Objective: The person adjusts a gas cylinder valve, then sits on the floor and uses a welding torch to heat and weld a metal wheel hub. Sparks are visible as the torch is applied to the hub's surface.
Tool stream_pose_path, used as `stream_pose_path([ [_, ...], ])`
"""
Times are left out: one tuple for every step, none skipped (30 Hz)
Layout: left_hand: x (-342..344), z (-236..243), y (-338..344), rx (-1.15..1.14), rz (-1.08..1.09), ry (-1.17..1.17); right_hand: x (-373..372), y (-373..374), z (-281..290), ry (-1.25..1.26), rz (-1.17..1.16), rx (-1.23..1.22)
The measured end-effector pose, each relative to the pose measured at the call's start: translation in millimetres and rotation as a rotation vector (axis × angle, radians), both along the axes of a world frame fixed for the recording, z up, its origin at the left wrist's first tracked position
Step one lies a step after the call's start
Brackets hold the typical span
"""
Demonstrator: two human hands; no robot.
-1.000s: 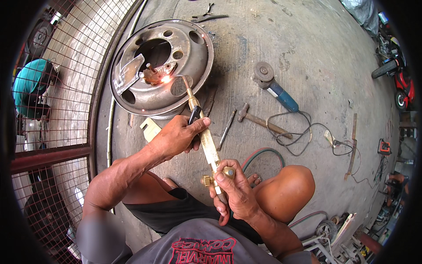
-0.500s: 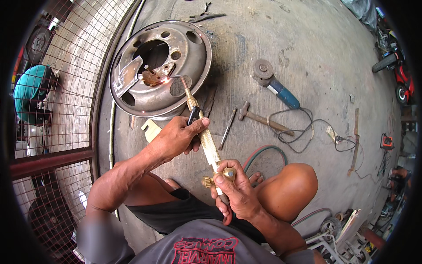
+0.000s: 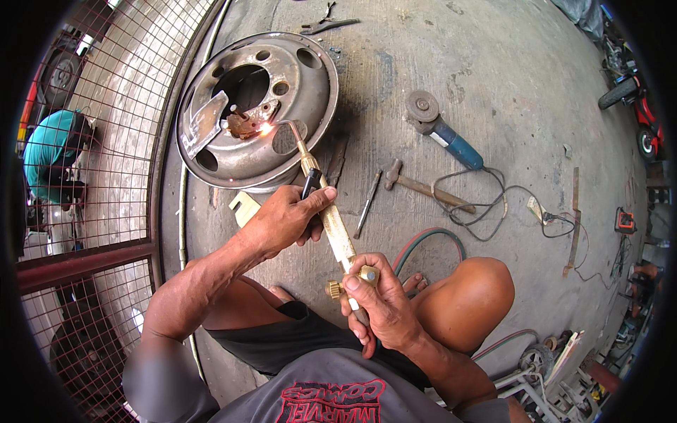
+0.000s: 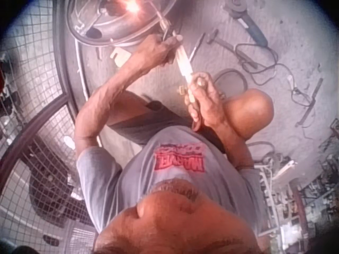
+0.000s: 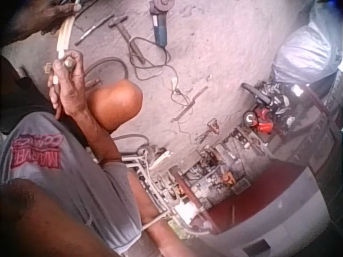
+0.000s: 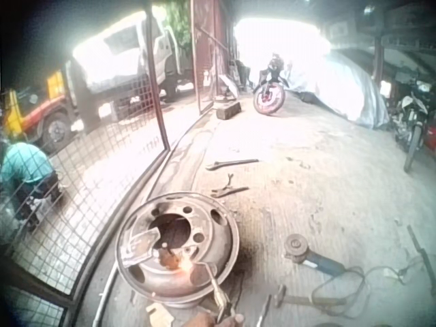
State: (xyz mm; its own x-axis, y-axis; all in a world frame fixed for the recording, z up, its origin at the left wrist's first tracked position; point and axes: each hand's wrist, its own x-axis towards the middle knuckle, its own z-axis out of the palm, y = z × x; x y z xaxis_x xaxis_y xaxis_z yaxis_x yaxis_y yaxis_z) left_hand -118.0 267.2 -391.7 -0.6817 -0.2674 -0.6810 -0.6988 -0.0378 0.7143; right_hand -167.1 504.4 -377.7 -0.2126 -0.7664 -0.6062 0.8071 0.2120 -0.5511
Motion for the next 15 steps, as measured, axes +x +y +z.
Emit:
stream_pose_path([
  [-0.3, -0.1, 0.0, 0.004, 0.004, -0.001, -0.3, 0.0, -0.1, 0.002, 0.001, 0.001],
  [-0.6, -0.2, 0.2, 0.009, 0.007, -0.001, -0.3, 0.0, -0.1, 0.002, 0.001, 0.002],
  [-0.7, -0.2, 0.2, 0.013, 0.011, -0.002, -0.2, -0.1, -0.1, 0.002, 0.001, 0.003],
  [-0.3, -0.8, 0.1, 0.014, 0.012, 0.001, -0.3, -0.2, 0.0, 0.001, 0.002, 0.005],
  [0.4, -1.7, 0.0, 0.015, 0.013, 0.003, -0.4, -0.1, 0.2, -0.001, 0.005, 0.003],
  [0.9, -2.1, -0.1, 0.016, 0.014, 0.006, -0.5, -0.1, 0.4, -0.004, 0.008, 0.000],
  [0.8, -1.6, -0.4, 0.014, 0.011, 0.000, -0.7, -0.1, 0.5, -0.006, 0.011, -0.002],
  [0.5, -0.4, -0.7, 0.013, 0.007, -0.006, -0.7, -0.1, 0.7, -0.007, 0.010, -0.001],
  [0.2, 0.7, -0.9, 0.011, 0.003, -0.011, -0.7, 0.0, 0.9, -0.008, 0.008, 0.000],
  [-0.3, 1.4, -0.8, 0.012, 0.004, -0.012, -0.9, 0.1, 0.9, -0.009, 0.006, 0.001],
  [-0.8, 2.2, -0.6, 0.012, 0.003, -0.013, -1.1, 0.3, 0.7, -0.005, 0.008, -0.001],
  [-1.3, 2.4, -0.3, 0.013, 0.003, -0.014, -1.3, 0.5, 0.5, -0.001, 0.008, -0.003],
  [-0.8, 0.7, -0.8, 0.008, 0.003, -0.014, -1.1, 0.5, 0.6, 0.004, 0.008, -0.006],
  [0.5, -2.7, -1.5, 0.003, 0.002, -0.014, -1.5, 0.2, 1.6, 0.005, 0.014, 0.001],
  [1.2, -4.3, -1.5, -0.002, 0.001, -0.014, -2.4, -0.6, 3.2, 0.006, 0.019, 0.007],
])
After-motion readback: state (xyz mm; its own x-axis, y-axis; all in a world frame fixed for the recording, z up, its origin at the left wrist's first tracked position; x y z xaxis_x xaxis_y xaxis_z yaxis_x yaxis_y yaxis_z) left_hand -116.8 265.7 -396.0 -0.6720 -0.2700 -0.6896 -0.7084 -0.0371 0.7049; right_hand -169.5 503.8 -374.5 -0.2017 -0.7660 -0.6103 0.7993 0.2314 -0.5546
